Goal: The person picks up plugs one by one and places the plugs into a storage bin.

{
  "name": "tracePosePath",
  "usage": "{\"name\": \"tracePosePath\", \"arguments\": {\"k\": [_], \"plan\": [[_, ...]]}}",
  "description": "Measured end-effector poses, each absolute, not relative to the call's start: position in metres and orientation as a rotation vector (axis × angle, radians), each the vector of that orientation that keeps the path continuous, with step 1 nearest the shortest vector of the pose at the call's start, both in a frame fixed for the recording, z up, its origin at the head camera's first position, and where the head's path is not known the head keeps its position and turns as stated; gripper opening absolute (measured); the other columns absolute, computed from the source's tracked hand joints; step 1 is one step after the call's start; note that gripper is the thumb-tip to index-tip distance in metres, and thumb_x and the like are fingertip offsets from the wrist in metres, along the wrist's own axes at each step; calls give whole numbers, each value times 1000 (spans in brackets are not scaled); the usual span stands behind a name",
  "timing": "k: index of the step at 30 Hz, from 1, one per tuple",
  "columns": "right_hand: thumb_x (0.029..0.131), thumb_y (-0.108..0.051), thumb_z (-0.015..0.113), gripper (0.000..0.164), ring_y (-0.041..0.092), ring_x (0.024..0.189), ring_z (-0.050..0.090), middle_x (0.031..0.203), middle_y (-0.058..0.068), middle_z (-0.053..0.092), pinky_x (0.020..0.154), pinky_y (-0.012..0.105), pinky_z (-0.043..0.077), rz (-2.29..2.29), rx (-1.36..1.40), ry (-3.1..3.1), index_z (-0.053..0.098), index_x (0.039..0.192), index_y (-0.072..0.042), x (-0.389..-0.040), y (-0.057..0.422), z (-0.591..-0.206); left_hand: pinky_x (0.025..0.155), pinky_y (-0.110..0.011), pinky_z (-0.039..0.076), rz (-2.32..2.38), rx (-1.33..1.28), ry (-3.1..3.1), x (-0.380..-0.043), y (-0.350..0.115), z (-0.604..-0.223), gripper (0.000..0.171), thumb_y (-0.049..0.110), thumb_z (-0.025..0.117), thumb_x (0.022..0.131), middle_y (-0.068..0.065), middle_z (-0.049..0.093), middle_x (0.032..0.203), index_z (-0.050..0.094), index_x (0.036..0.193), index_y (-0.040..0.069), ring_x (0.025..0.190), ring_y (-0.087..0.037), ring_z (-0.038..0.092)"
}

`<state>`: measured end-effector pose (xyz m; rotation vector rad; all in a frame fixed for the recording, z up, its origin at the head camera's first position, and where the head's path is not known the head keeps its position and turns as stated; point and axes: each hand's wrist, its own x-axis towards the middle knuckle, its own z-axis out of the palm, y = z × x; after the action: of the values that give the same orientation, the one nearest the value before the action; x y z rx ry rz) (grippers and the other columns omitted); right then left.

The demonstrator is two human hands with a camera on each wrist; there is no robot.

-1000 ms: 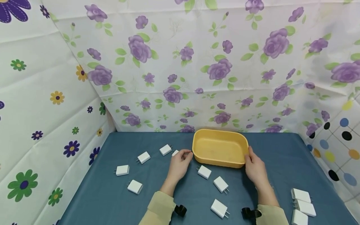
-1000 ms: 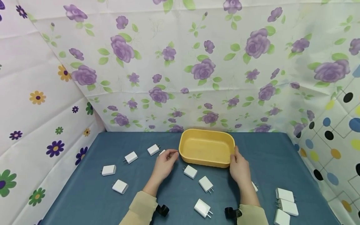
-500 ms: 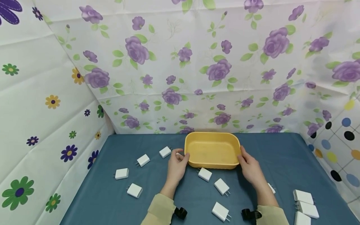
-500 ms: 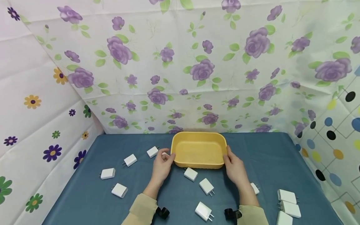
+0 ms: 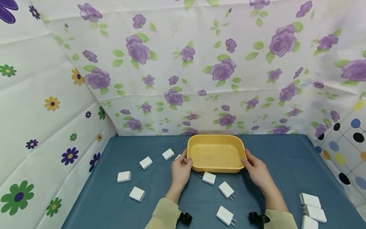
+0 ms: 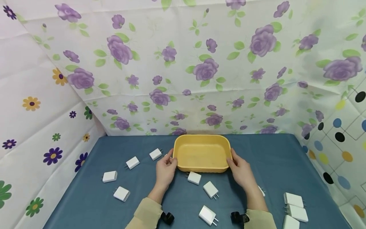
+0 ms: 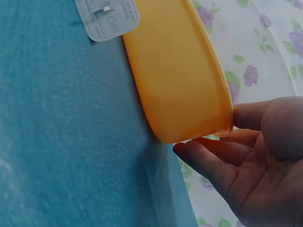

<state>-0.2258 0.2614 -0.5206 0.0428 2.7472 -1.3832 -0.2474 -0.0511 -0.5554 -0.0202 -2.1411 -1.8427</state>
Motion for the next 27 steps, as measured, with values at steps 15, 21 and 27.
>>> {"name": "tracePosePath", "arguments": {"k": [15, 21, 27], "plan": [[100, -57, 43, 77, 39, 144, 30, 160, 15, 29, 108, 56, 33, -1343, 11, 2734, 18, 160, -14, -224, 263, -519, 43, -18, 24, -1813, 31, -2135, -248, -49, -558, 46, 0, 62, 88, -3, 50, 58, 62, 134, 2, 40, 4, 29], [104, -52, 37, 68, 39, 130, 50, 154, 19, 40, 100, 56, 42, -1313, -3, 2732, 23, 160, -17, -218, 268, -512, 43, -20, 27, -1833, 21, -2146, -246, -54, -556, 46, 4, 62, 89, 0, 51, 58, 62, 135, 6, 40, -5, 34], [106, -46, 39, 64, 42, 127, 52, 147, 19, 49, 96, 59, 43, -1223, -40, 2761, 23, 160, -17, -204, 290, -497, 45, -20, 28, -1848, 11, -2184, -248, -53, -553, 49, 7, 62, 89, 1, 51, 61, 60, 138, 6, 44, -5, 36]]}}
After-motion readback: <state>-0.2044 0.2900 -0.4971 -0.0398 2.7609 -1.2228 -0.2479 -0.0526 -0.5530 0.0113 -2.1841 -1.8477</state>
